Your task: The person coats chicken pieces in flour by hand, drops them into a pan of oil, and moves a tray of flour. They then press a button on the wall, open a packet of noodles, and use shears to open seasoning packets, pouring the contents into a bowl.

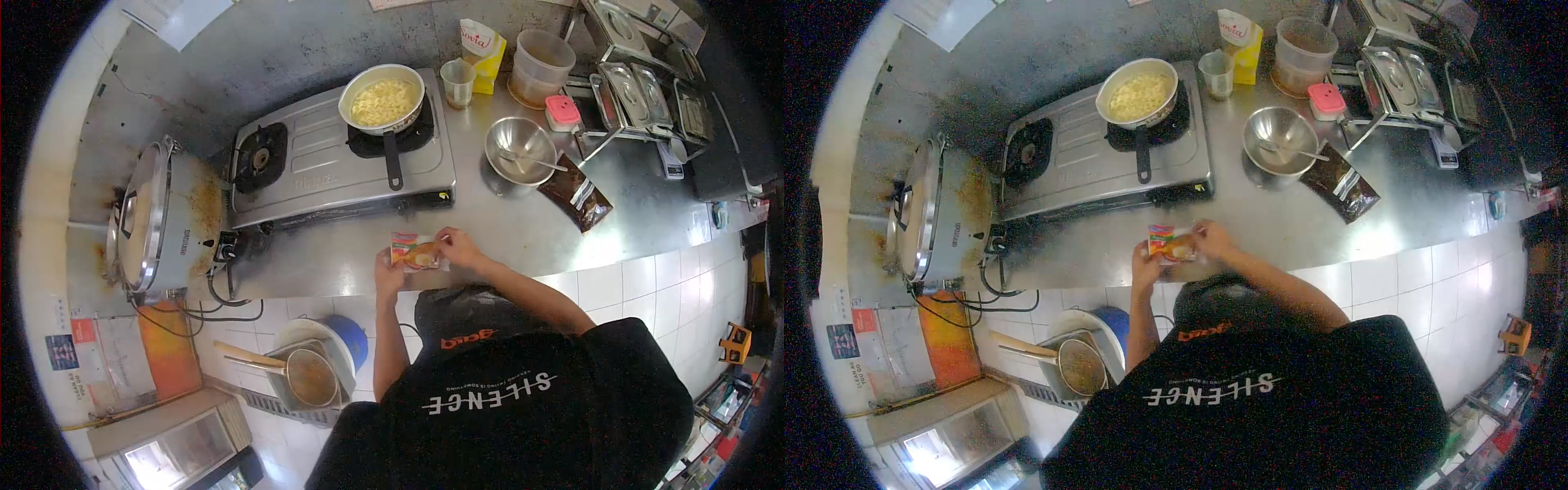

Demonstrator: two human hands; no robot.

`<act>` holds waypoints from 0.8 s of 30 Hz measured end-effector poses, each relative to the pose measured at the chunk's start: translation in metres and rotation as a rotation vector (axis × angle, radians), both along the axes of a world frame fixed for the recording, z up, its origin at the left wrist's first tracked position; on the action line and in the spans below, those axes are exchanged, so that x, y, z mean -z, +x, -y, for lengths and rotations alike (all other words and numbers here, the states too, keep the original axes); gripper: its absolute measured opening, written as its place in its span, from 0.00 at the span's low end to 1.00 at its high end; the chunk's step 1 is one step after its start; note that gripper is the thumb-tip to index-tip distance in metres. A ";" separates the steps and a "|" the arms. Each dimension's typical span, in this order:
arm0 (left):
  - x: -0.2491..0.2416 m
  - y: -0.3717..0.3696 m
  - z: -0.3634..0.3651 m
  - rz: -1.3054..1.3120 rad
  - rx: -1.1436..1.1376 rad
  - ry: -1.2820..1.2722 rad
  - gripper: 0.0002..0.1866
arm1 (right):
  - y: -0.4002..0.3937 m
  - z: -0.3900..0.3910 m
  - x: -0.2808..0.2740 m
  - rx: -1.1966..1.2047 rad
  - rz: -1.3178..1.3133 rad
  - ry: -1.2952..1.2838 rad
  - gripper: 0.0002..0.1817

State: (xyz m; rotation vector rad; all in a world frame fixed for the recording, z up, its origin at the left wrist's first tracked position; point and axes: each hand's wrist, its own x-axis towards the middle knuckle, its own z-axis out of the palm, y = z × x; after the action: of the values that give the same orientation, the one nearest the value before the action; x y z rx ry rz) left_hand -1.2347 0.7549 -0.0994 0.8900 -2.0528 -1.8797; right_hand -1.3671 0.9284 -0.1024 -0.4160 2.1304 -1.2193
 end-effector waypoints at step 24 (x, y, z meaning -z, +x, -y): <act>-0.043 -0.005 -0.039 -0.088 0.114 0.908 0.22 | 0.031 -0.031 -0.052 0.099 -0.120 -0.139 0.19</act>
State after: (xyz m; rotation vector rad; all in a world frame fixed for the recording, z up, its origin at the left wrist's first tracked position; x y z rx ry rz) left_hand -1.2399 0.7935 -0.0567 0.8182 -1.1526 -2.8952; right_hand -1.3364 0.9596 -0.0503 -0.4587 2.1970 -1.4376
